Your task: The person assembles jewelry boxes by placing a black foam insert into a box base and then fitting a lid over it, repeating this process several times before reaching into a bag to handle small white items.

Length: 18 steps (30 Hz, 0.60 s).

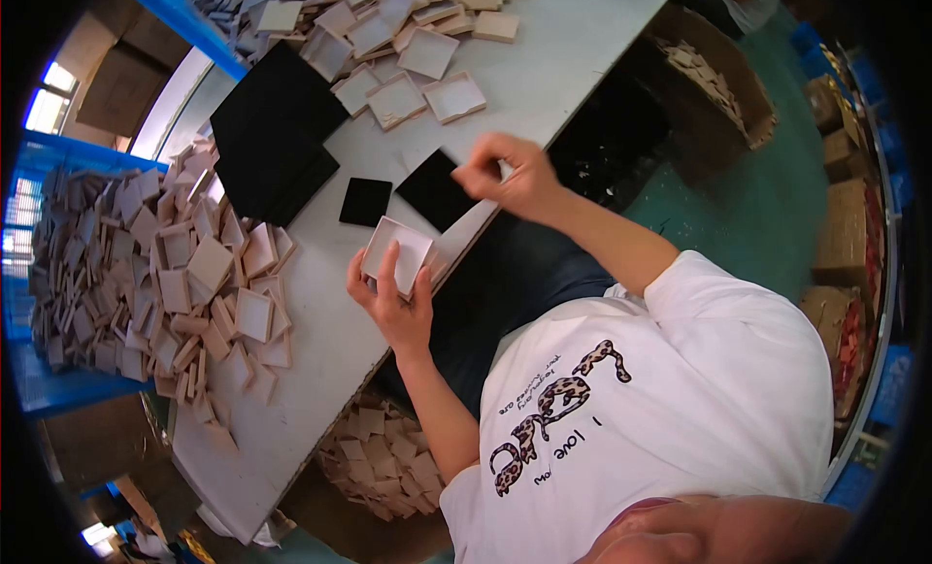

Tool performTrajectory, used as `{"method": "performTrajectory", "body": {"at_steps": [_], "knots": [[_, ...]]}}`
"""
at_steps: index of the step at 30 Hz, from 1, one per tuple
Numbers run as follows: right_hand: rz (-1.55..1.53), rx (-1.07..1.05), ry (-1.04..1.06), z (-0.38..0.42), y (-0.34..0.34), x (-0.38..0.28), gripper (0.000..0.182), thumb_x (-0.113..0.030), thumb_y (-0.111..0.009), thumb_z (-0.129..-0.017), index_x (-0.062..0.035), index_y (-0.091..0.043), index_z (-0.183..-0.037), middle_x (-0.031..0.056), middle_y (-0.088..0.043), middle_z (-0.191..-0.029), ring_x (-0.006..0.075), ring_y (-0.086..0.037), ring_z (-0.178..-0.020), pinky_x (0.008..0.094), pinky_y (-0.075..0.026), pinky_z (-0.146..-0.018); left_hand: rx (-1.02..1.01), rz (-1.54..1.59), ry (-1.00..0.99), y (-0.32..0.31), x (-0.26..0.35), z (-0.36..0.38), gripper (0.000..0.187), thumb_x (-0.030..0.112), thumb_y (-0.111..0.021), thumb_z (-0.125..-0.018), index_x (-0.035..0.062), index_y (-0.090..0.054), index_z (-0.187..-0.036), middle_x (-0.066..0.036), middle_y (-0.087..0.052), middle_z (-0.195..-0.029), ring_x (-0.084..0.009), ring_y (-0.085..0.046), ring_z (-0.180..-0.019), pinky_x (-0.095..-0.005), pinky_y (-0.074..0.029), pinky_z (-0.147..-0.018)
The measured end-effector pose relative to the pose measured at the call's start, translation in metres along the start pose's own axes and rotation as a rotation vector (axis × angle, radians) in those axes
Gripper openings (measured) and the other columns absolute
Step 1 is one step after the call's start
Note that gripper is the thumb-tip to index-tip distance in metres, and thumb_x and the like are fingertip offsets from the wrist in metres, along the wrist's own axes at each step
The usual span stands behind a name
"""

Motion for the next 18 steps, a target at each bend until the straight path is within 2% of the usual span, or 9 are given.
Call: {"method": "performTrajectory", "body": {"at_steps": [2, 6, 7, 9, 10, 11, 14, 16, 18], "knots": [[-0.181, 0.243, -0.019, 0.011, 0.079, 0.032, 0.018, -0.014, -0.081, -0.095, -0.0070, -0.068, -0.085, -0.0051, -0.065, -0.079, 0.0040, -0.057, -0.073, 0.0227, -0.047, -0.067, -0.008, 0.011, 0.002, 0.000, 0.001, -0.001, 0.049, 0.020, -0.085, -0.089, 0.0131, -0.071, -0.135, -0.020, -0.043, -0.150, -0.0398, -0.049, -0.135, -0.0502, -0.044, -0.108], [-0.092, 0.709, -0.235, 0.074, 0.240, 0.110, 0.019, -0.022, -0.078, -0.099, -0.0121, -0.070, -0.084, -0.0101, -0.058, -0.074, -0.0002, -0.050, -0.068, 0.0218, -0.041, -0.061, 0.006, 0.011, -0.024, 0.000, 0.002, -0.002, 0.038, 0.018, -0.081, -0.094, 0.0122, -0.073, -0.131, -0.018, -0.042, -0.151, -0.0363, -0.050, -0.137, -0.0457, -0.047, -0.106], [0.019, 0.785, -0.294, 0.095, 0.269, 0.128, 0.022, -0.024, -0.080, -0.098, -0.0109, -0.070, -0.083, -0.0100, -0.058, -0.075, 0.0003, -0.050, -0.067, 0.0216, -0.041, -0.060, 0.006, 0.028, -0.013, 0.001, 0.003, -0.001, 0.038, 0.018, -0.081, -0.094, 0.0123, -0.073, -0.131, -0.018, -0.042, -0.151, -0.0364, -0.050, -0.137, -0.0458, -0.047, -0.106], [0.358, 0.703, -0.445, 0.127, 0.319, 0.189, 0.023, -0.024, -0.081, -0.096, -0.0043, -0.073, -0.102, -0.0038, -0.065, -0.078, 0.0072, -0.059, -0.070, 0.0256, -0.050, -0.067, 0.015, 0.060, 0.007, 0.001, 0.004, -0.003, 0.038, 0.018, -0.081, -0.094, 0.0127, -0.073, -0.131, -0.019, -0.043, -0.151, -0.0365, -0.050, -0.138, -0.0460, -0.046, -0.107], [0.476, 0.637, -0.484, 0.135, 0.323, 0.204, 0.029, -0.025, -0.081, -0.096, -0.0016, -0.073, -0.111, -0.0002, -0.067, -0.081, 0.0103, -0.063, -0.073, 0.0274, -0.053, -0.070, 0.014, 0.068, 0.009, 0.000, 0.004, -0.002, 0.038, 0.017, -0.081, -0.094, 0.0127, -0.073, -0.131, -0.019, -0.043, -0.151, -0.0365, -0.049, -0.138, -0.0460, -0.046, -0.107], [0.683, 0.576, -0.465, 0.138, 0.324, 0.210, 0.033, -0.019, -0.077, -0.098, -0.0022, -0.070, -0.126, 0.0067, -0.071, -0.095, 0.0143, -0.068, -0.084, 0.0303, -0.056, -0.078, 0.014, 0.074, 0.012, 0.000, 0.003, -0.002, 0.038, 0.017, -0.082, -0.093, 0.0127, -0.073, -0.130, -0.019, -0.043, -0.151, -0.0366, -0.049, -0.139, -0.0459, -0.046, -0.108], [0.633, 0.508, -0.151, 0.087, 0.249, 0.123, 0.027, -0.013, -0.072, -0.101, -0.0059, -0.071, -0.127, 0.0074, -0.070, -0.106, 0.0143, -0.069, -0.090, 0.0291, -0.055, -0.079, 0.000, 0.098, 0.039, 0.001, 0.001, -0.002, 0.039, 0.018, -0.083, -0.092, 0.0124, -0.073, -0.130, -0.018, -0.043, -0.150, -0.0365, -0.048, -0.139, -0.0460, -0.046, -0.108], [0.487, 0.311, -0.001, 0.040, 0.175, 0.075, 0.022, -0.002, -0.068, -0.100, -0.0066, -0.074, -0.120, 0.0037, -0.067, -0.106, 0.0129, -0.065, -0.087, 0.0274, -0.053, -0.075, 0.004, 0.106, 0.039, 0.001, 0.003, -0.003, 0.040, 0.019, -0.084, -0.092, 0.0121, -0.073, -0.130, -0.018, -0.043, -0.150, -0.0364, -0.048, -0.139, -0.0461, -0.046, -0.108], [0.351, 0.051, 0.104, 0.002, 0.094, 0.047, 0.020, 0.000, -0.070, -0.098, -0.0068, -0.075, -0.117, 0.0025, -0.068, -0.105, 0.0124, -0.064, -0.088, 0.0259, -0.050, -0.073, 0.016, 0.096, 0.022, 0.002, 0.003, -0.003, 0.042, 0.021, -0.086, -0.091, 0.0120, -0.073, -0.129, -0.017, -0.042, -0.149, -0.0364, -0.048, -0.139, -0.0463, -0.046, -0.108]]}}
Point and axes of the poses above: each hand's wrist, its own z-axis away from the middle knuckle, its own y-axis out of the back of the hand, x = y × z, the point moved 10 cm from there along -z, towards the middle knuckle
